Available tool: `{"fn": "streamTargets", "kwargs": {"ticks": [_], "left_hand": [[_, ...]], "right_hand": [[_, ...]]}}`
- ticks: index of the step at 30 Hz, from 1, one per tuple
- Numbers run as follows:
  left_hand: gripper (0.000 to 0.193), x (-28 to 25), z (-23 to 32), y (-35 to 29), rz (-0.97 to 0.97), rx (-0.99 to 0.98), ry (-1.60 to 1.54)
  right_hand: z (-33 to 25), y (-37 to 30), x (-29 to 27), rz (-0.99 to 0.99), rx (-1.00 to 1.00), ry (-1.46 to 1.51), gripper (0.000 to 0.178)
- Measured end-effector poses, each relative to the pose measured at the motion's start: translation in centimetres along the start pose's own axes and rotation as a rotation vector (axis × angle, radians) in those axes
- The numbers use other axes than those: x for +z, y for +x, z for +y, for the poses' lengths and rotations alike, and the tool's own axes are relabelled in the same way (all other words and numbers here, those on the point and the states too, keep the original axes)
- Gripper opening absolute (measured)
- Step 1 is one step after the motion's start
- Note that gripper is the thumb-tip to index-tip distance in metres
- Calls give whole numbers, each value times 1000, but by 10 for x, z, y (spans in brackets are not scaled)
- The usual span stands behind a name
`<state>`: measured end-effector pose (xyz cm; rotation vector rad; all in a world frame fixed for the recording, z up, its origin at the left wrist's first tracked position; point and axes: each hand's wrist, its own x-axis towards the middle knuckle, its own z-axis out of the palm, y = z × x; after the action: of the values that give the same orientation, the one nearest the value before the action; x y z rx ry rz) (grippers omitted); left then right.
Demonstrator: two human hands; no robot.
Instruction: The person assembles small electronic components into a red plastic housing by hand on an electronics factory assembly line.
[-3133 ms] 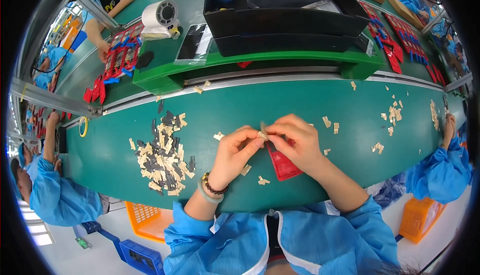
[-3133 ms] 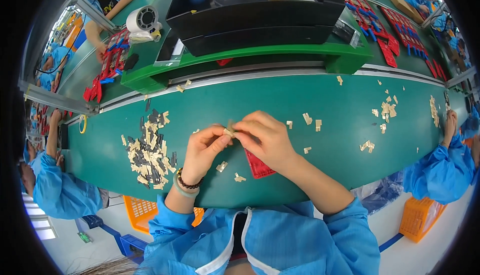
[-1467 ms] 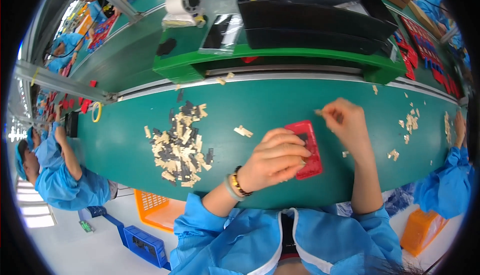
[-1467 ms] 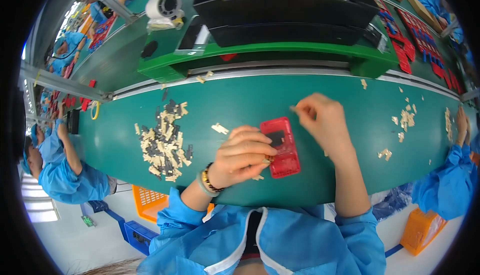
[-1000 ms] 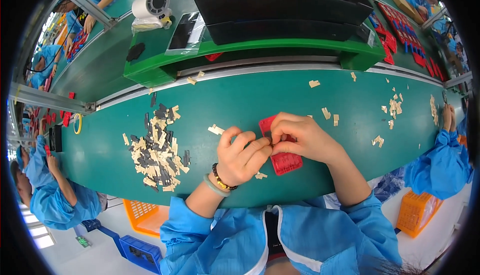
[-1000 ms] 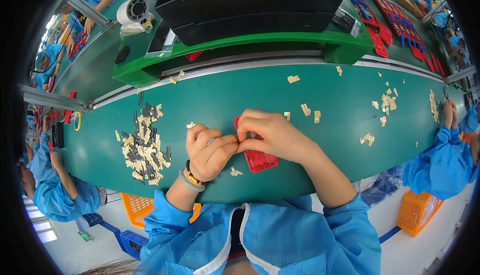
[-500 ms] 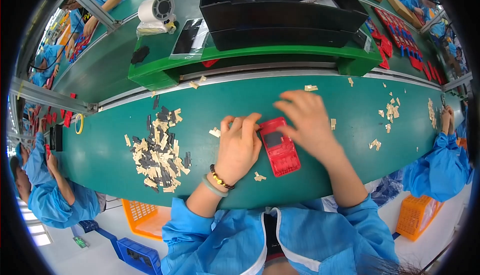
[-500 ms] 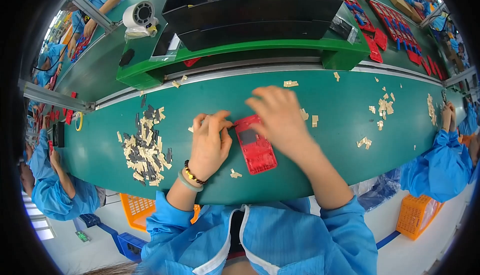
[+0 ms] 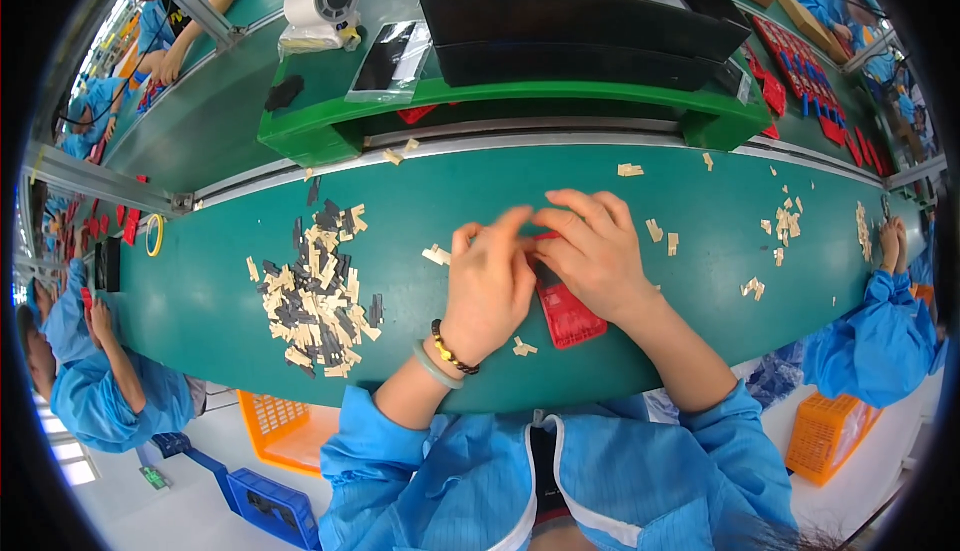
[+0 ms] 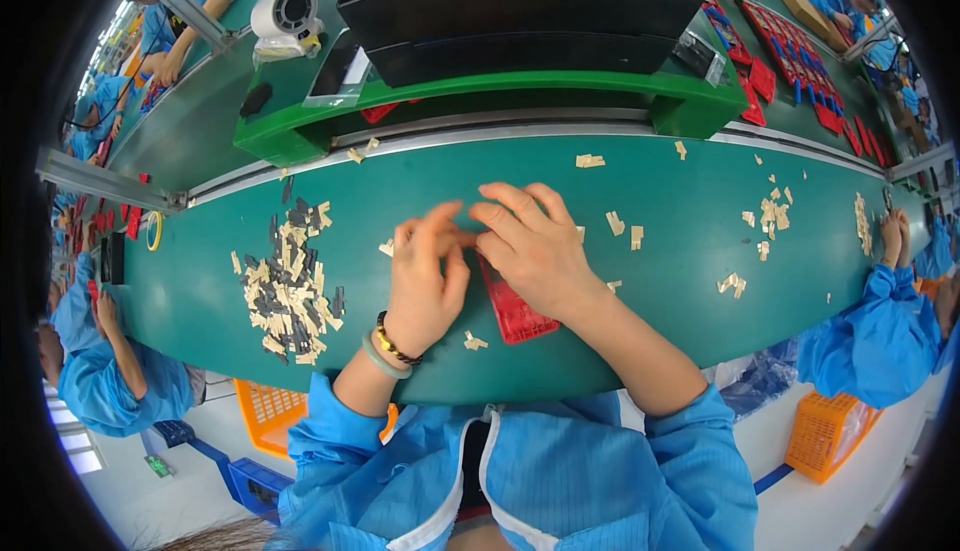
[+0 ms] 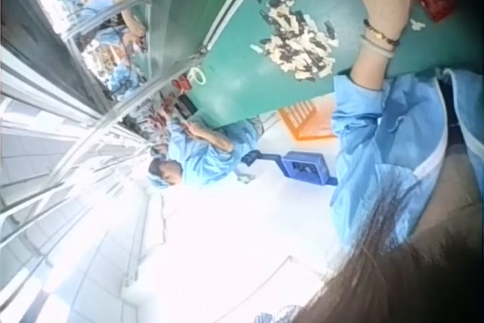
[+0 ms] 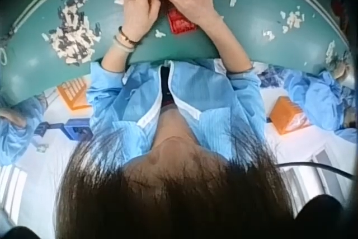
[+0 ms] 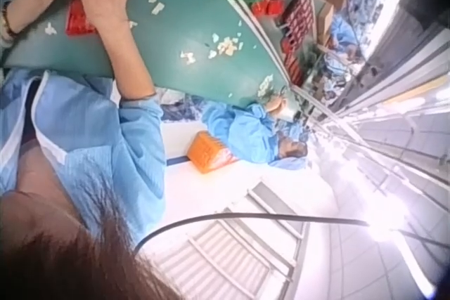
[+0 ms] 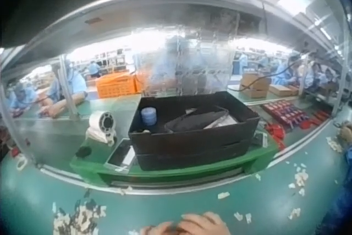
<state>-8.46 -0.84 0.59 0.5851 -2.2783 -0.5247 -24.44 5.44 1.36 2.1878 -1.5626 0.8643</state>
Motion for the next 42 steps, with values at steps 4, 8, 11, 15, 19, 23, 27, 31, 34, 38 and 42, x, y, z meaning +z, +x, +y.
{"fn": "streamTargets", "kwargs": {"ticks": [4,8,11,15,19,23,27,31,34,38,42], "left_hand": [[41,-1,4,1,181,-259,-316],[32,10,14,-22,-122,85,71],[37,23,23,-28,-201,135,222],[41,27,23,-31,-276,164,304],[40,30,22,-31,-274,151,307],[38,29,21,-31,-270,144,305],[36,28,22,-31,-260,150,308],[36,30,22,-32,-258,162,322],[32,31,21,-33,-259,182,322],[33,28,20,-32,-258,169,344],[36,28,22,-30,-275,175,369]], "right_hand": [[12,1,2,135,129,154,13],[29,-19,7,-209,1052,1136,11],[29,-19,4,-347,1138,1143,11],[29,-24,13,-330,1090,1003,11],[26,-21,16,-347,1062,882,10],[28,-18,15,-354,1027,886,9],[36,-19,10,-362,1102,1004,9],[35,-18,13,-384,1098,993,10],[35,-18,14,-378,1094,1031,10],[46,-16,6,-404,1184,1190,10],[39,-14,6,-447,1167,1176,10]]}}
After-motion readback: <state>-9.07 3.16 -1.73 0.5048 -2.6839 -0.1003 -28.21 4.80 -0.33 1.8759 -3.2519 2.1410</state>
